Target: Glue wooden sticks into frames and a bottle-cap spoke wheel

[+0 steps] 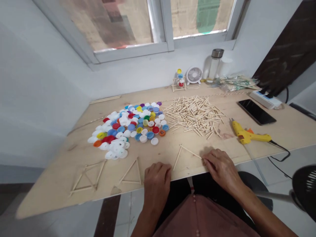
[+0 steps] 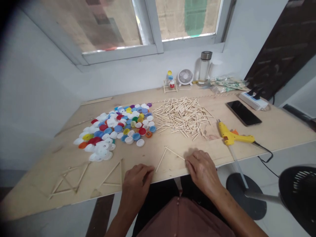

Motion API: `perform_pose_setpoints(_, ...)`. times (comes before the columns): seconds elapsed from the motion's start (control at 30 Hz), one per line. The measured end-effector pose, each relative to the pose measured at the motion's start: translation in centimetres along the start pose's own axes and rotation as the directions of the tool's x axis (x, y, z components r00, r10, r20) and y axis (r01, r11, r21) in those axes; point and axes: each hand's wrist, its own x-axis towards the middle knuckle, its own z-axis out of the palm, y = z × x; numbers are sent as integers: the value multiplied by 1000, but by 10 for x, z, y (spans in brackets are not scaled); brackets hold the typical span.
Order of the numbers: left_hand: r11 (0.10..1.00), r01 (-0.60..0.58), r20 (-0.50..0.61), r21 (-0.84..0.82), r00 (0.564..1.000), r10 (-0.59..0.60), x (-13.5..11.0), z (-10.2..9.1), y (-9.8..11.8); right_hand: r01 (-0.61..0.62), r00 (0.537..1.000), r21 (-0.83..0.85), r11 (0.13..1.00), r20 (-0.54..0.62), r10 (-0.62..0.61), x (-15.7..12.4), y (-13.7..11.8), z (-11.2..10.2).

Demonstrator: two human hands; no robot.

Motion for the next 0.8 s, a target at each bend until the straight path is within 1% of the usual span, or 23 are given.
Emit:
perform_pose_setpoints(0.1, 1000, 1, 18, -28, 1000, 0, 1, 1, 4, -10, 1000, 12, 1000, 11, 9, 1, -6, 1)
perform_pose_setpoints(0.27, 998, 14, 26, -57, 1000, -13, 0, 5, 6, -18, 1000, 38, 999, 4, 18, 0, -6, 3)
perform_pose_setpoints(0.47, 996, -7, -79, -92, 997, 0, -4, 15, 5, -22, 1000, 56, 998, 21, 21, -1, -6, 2)
perform_pose_setpoints(0.53, 993, -15, -81, -115, 997, 6, -5, 15, 4, -27, 1000, 58, 998, 1, 27, 4, 0, -3)
perform_pose_setpoints(0.6, 989, -26, -73, -144, 997, 16, -5, 13, 0, -37, 997, 32, 999, -64, 39, 15, 12, -9)
perform_pose_setpoints(0.67, 985, -27, -75, -169, 997, 14, -5, 11, -5, -50, 988, -26, 998, -150, 45, 32, 27, -16)
perform_pose_setpoints(0.7, 984, -18, -79, -179, 997, 3, -5, 11, -7, -58, 984, -61, 996, -174, 46, 43, 34, -19)
perform_pose_setpoints(0.73, 982, -3, -83, -189, 996, -13, -5, 11, -9, -70, 984, -102, 992, -170, 52, 54, 40, -22)
perform_pose_setpoints(0.8, 977, 23, -89, -210, 995, -42, -7, 13, -14, -78, 991, -158, 984, -121, 59, 76, 48, -23)
